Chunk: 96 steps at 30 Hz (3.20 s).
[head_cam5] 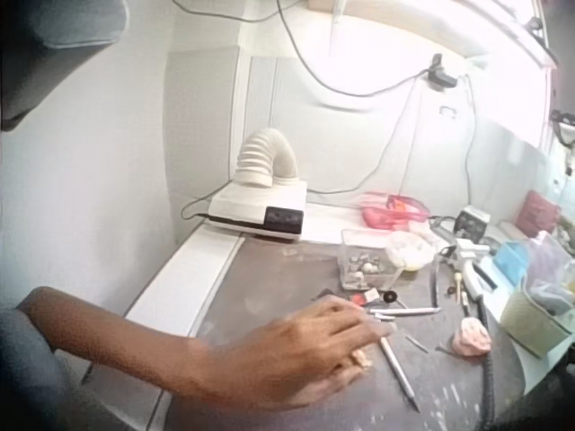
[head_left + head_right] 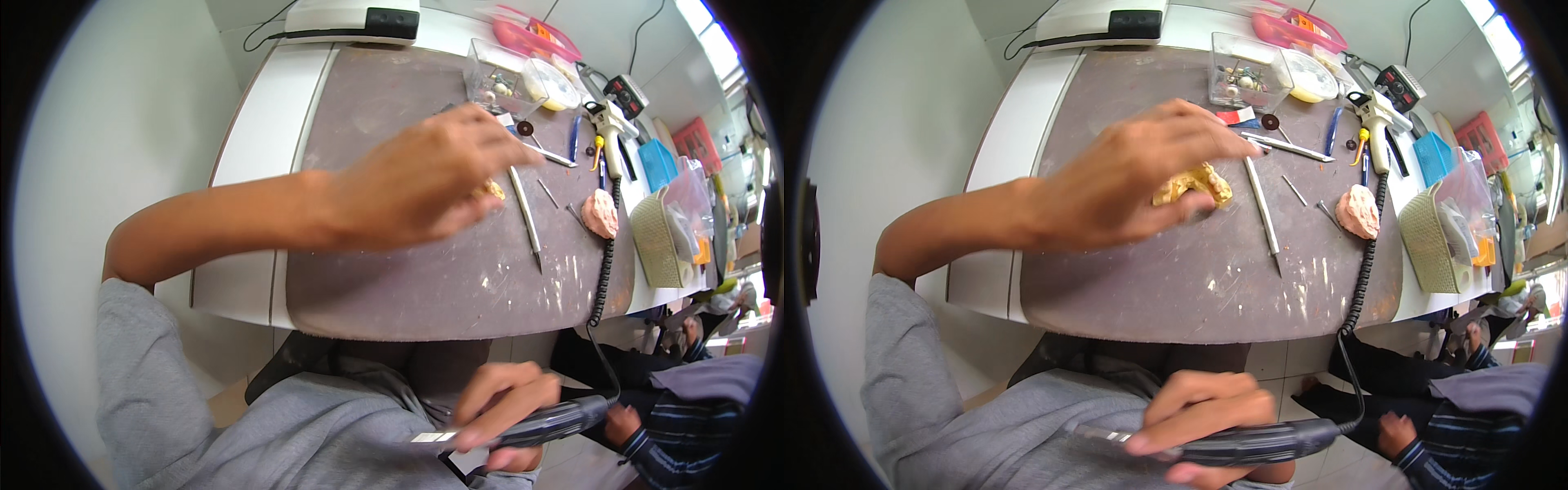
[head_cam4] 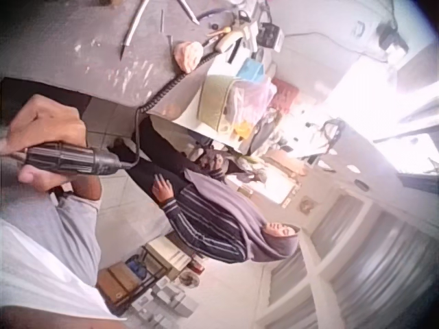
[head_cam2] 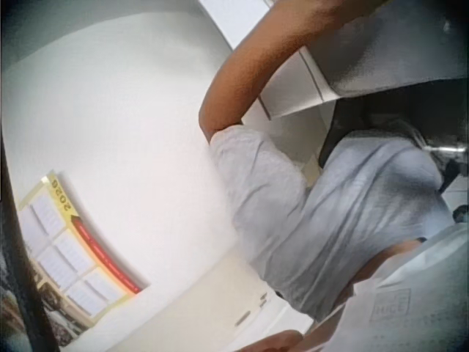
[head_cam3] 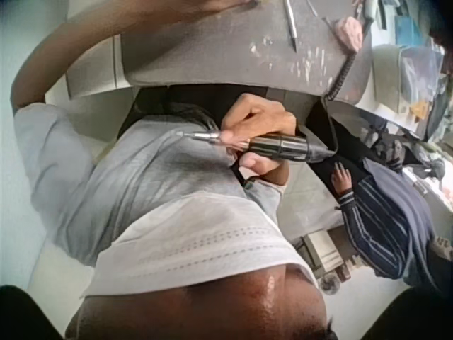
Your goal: The person uses a craft knife to trim a small metal component and then uses a rotary tool to grind and shape a dental prosthetic tooth. The person then fits the shaped tooth into a dental model and checks the alignment with red articulating paper.
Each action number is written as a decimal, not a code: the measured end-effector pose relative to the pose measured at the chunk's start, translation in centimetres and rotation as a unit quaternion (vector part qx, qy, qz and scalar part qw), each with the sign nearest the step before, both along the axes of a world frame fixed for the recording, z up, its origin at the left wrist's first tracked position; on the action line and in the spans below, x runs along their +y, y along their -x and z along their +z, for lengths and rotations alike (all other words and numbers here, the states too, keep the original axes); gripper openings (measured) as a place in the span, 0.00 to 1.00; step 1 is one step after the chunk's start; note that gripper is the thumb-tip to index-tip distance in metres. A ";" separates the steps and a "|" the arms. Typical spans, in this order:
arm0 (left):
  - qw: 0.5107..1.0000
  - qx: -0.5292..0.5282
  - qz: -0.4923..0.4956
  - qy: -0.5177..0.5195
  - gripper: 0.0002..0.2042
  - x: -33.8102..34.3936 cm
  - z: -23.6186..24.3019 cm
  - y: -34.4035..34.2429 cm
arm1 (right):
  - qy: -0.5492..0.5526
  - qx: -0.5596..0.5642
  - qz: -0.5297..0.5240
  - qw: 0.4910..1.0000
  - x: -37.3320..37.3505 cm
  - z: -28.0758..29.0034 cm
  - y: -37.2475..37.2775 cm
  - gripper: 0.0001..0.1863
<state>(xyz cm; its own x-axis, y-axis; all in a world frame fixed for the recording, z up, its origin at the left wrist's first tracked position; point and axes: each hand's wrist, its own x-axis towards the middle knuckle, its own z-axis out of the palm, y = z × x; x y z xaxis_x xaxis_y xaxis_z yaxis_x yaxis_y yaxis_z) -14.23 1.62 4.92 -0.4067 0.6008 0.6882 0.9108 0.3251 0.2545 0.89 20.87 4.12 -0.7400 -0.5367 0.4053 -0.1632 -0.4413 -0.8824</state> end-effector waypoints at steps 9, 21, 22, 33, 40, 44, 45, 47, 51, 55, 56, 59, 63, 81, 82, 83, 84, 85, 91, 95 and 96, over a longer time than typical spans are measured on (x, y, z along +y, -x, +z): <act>0.962 -0.267 -0.043 -0.017 0.16 0.3 -1.6 2.5 | -0.074 0.013 -0.417 0.906 1.2 -1.4 5.4 0.26; 0.959 -0.280 0.036 0.021 0.11 -0.3 -1.4 1.9 | -0.193 0.008 -0.453 0.870 0.2 -2.4 6.5 0.24; 0.958 -0.282 0.038 0.026 0.11 -0.2 -1.4 1.9 | -0.193 0.007 -0.453 0.871 0.3 -2.4 6.4 0.24; 0.956 -0.289 0.039 0.021 0.09 -0.1 -1.5 1.8 | -0.204 0.022 -0.457 0.866 0.4 -2.7 6.4 0.25; 0.964 -0.264 0.027 0.011 0.09 0.0 -1.6 2.0 | -0.166 0.011 -0.465 0.870 0.2 -2.6 6.3 0.21; 0.965 -0.251 -0.023 -0.078 0.10 0.0 -1.2 1.5 | -0.147 0.010 -0.467 0.872 0.3 -2.4 6.3 0.15; 0.956 -0.277 -0.039 -0.088 0.10 -0.2 -0.7 1.0 | -0.145 -0.005 -0.477 0.867 0.1 -2.2 6.3 0.14; 0.927 -0.351 -0.070 -0.117 0.10 -0.4 -0.3 0.0 | -0.143 -0.037 -0.496 0.855 -0.4 -2.0 6.3 0.13; 0.843 -0.483 -0.132 -0.198 0.10 -0.6 -0.3 -1.2 | -0.243 -0.033 -0.472 0.847 0.1 -1.2 7.1 0.14; 0.761 -0.570 -0.154 -0.267 0.07 -0.9 0.0 -1.3 | -0.336 0.038 -0.413 0.846 0.3 -0.1 9.4 0.16; 0.748 -0.585 -0.155 -0.273 0.07 -1.1 0.3 -1.2 | -0.355 0.054 -0.400 0.843 0.4 0.2 10.0 0.16; 0.717 -0.612 -0.166 -0.290 0.09 -1.3 0.8 -0.9 | -0.423 0.093 -0.351 0.830 0.2 1.2 11.4 0.17; 0.708 -0.614 -0.175 -0.303 0.12 -1.7 0.8 -0.9 | -0.416 0.121 -0.334 0.837 -0.6 0.5 12.5 0.15; 0.602 -0.720 -0.232 -0.257 0.14 -1.3 -0.9 -2.8 | -0.014 0.130 -0.514 0.847 -0.1 -2.9 5.4 0.37; 0.593 -0.732 -0.227 -0.246 0.14 -1.0 -0.9 -3.0 | 0.012 0.115 -0.535 0.837 -0.6 -3.4 5.1 0.45; 0.584 -0.746 -0.218 -0.234 0.14 -0.9 -0.9 -3.2 | -0.018 0.102 -0.564 0.819 -1.4 -3.5 5.0 0.45; 0.577 -0.757 -0.209 -0.224 0.14 -0.9 -1.0 -3.3 | -0.047 0.092 -0.589 0.802 -2.4 -3.3 4.9 0.46; 0.572 -0.764 -0.204 -0.220 0.14 -0.8 -1.4 -3.6 | -0.076 0.082 -0.613 0.782 -2.8 -3.3 4.9 0.46; 0.585 -0.756 -0.209 -0.206 0.15 0.0 -2.9 -3.6 | -0.196 0.163 -0.577 0.776 -1.8 -3.3 4.4 0.22; 0.579 -0.769 -0.194 -0.190 0.16 -0.4 -2.5 -3.4 | -0.212 0.220 -0.545 0.781 -1.5 -3.7 4.5 0.19; 0.576 -0.773 -0.194 -0.182 0.17 -0.4 -2.5 -3.3 | -0.214 0.228 -0.532 0.787 -1.3 -3.6 4.4 0.18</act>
<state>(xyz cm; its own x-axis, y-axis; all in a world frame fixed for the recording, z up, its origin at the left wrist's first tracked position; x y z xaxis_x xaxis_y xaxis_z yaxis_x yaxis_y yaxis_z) -10.93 1.25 2.38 -0.5857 0.7833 -0.2082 -0.5105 -0.1570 0.8454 -3.56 19.60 0.48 -0.6934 0.1289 0.7090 -0.5822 0.4795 -0.6566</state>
